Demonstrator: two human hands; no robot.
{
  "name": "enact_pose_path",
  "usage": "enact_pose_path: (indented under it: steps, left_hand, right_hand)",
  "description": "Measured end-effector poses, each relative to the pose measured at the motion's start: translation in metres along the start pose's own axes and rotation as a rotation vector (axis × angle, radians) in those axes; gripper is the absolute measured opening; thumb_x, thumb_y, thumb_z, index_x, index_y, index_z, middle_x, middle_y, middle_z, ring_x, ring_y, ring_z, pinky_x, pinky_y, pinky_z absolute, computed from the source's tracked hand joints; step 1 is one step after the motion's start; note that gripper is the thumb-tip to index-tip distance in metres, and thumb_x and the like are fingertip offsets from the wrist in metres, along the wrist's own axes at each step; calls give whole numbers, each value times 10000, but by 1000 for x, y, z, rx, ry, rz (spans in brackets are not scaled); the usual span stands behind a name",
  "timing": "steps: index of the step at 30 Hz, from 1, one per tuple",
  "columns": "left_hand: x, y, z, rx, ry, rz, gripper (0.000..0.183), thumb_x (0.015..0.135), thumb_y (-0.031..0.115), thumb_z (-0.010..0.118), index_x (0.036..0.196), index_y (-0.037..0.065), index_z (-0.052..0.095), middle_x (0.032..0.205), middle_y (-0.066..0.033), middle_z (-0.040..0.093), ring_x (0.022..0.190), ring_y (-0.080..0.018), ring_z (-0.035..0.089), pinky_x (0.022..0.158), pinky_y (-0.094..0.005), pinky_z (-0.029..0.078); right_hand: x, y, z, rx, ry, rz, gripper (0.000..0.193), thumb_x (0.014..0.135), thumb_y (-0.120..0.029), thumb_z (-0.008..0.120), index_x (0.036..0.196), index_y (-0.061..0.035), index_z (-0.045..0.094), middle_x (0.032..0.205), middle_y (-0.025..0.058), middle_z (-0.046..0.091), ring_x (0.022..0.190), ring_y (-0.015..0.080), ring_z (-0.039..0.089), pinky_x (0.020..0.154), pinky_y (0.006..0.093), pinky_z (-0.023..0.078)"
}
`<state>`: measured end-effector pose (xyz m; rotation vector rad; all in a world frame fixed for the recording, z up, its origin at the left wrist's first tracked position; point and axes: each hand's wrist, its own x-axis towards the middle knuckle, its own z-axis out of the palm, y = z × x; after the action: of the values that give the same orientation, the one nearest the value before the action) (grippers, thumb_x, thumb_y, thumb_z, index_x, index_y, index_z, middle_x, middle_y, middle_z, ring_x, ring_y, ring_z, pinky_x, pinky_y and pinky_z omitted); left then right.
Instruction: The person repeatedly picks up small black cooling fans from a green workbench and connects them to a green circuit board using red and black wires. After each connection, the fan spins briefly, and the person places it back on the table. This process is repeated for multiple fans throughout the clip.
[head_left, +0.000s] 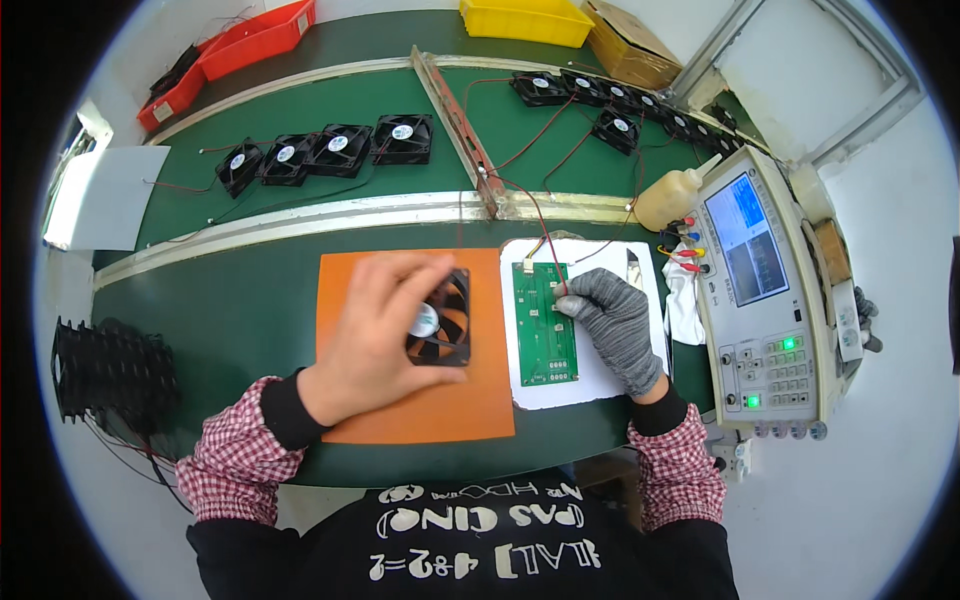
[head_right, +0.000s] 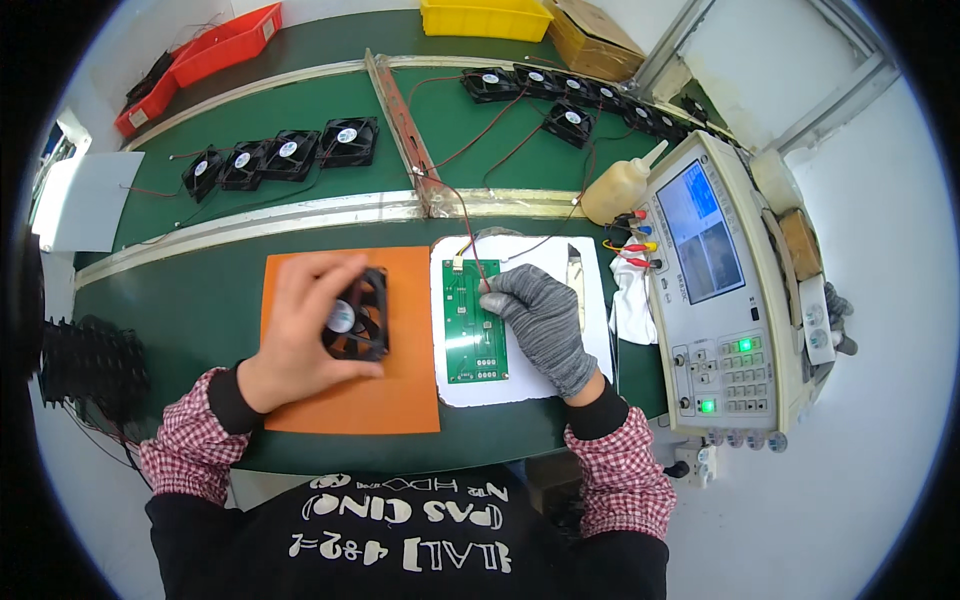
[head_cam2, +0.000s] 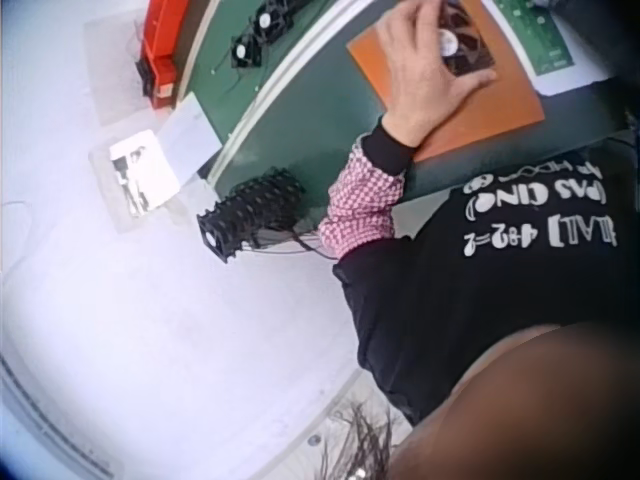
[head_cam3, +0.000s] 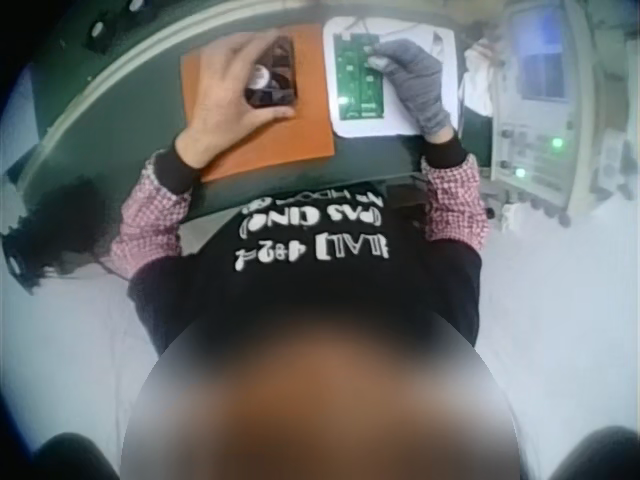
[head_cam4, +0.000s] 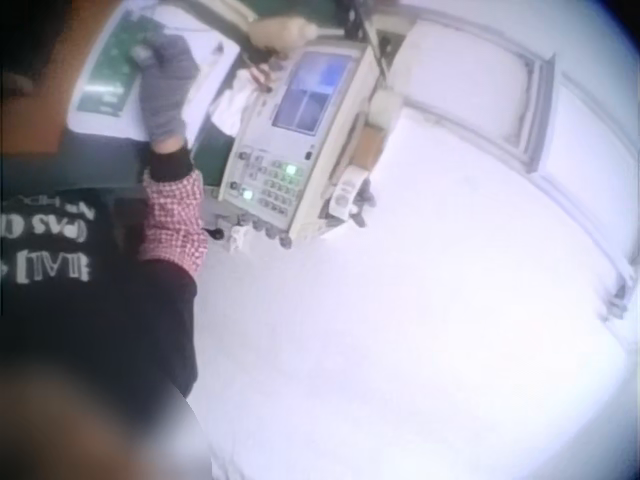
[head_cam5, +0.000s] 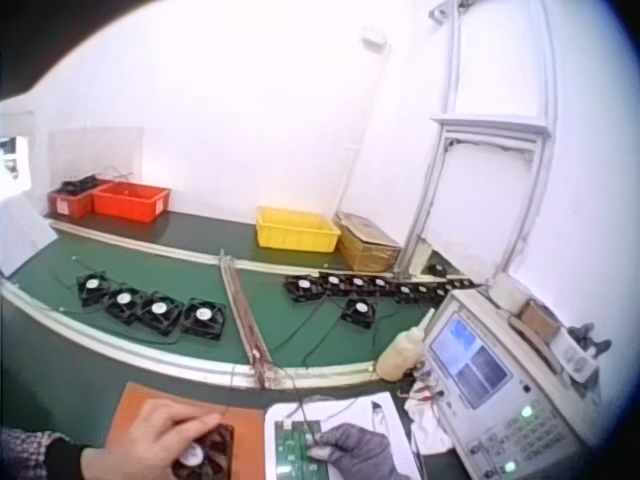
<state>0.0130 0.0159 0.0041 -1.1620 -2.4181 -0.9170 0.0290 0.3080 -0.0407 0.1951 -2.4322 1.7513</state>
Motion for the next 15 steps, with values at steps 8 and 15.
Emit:
enact_pose_path:
  steps: [8,15]
  left_hand:
    - [-8,-16,13,-115,-277,-87,1047,566,397,878,1424,36,398,1210,-155,469,1105,-354,415,955,-445,369]
    - [-10,18,-7,275,-2,150,768,690,352,797,1352,111,492,1131,-88,535,1021,-282,493,889,-408,404]
  right_hand:
    - [4,1,-3,-256,-117,-55,115,698,12,735,796,0,675,783,84,560,749,229,570,714,334,474]
    - [5,11,2,-201,-92,-111,138,692,2,754,800,-10,668,807,87,558,773,236,575,732,338,483]
